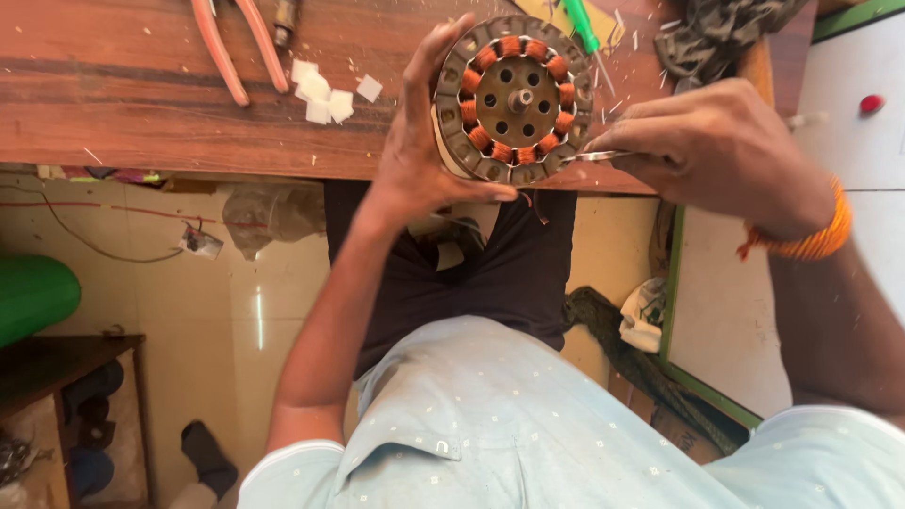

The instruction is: The person works on an electric motor stator at a workbench, inserting small white insulation strips into the slots between the copper windings and trimming excess wire ends with scissors. They rotate the stator to reach different slots, then hold it up and continue fitting material around the windings by hand.

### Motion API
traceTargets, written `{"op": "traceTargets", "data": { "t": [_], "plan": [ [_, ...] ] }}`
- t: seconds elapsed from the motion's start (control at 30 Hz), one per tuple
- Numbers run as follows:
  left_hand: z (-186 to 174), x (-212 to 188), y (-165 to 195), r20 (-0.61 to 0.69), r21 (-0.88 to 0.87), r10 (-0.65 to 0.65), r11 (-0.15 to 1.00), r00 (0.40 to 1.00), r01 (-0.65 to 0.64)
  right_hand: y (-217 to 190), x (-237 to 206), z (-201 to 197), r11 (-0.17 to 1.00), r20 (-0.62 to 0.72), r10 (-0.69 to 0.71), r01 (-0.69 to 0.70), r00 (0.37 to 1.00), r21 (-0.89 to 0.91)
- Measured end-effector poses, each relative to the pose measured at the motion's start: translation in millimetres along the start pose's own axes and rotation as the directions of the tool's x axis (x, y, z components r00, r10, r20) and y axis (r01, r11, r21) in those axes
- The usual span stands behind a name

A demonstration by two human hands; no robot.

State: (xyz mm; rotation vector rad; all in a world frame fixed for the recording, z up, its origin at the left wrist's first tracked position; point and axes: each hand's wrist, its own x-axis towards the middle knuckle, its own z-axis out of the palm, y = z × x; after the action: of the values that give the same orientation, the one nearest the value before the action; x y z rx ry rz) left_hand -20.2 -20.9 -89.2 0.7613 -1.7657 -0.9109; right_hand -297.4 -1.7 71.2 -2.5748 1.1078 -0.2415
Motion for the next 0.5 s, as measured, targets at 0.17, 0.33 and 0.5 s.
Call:
{"op": "traceTargets", "data": {
  "t": [0.17,0.33,0.5],
  "plan": [
    [-22.6,7.3,-6.4,0.135,0.1,0.044,0.993,0.99,-0.057,3.1,9.4,-3.4,0.994,0.022,-0.109,0.109,0.994,-0.018],
    [-17.2,6.3,0.9,0.047,0.254,0.032,0.966,0.998,-0.043,-39.5,4.9,1.5,0.985,-0.132,0.097,-0.115,0.986,-0.133],
    [35.9,-5.4,15.4,-0.334,0.239,-0.052,0.961,0.941,0.138,-42.0,9.5,21.3,0.917,-0.368,0.259,-0.347,0.893,-0.196]
  ]
}}
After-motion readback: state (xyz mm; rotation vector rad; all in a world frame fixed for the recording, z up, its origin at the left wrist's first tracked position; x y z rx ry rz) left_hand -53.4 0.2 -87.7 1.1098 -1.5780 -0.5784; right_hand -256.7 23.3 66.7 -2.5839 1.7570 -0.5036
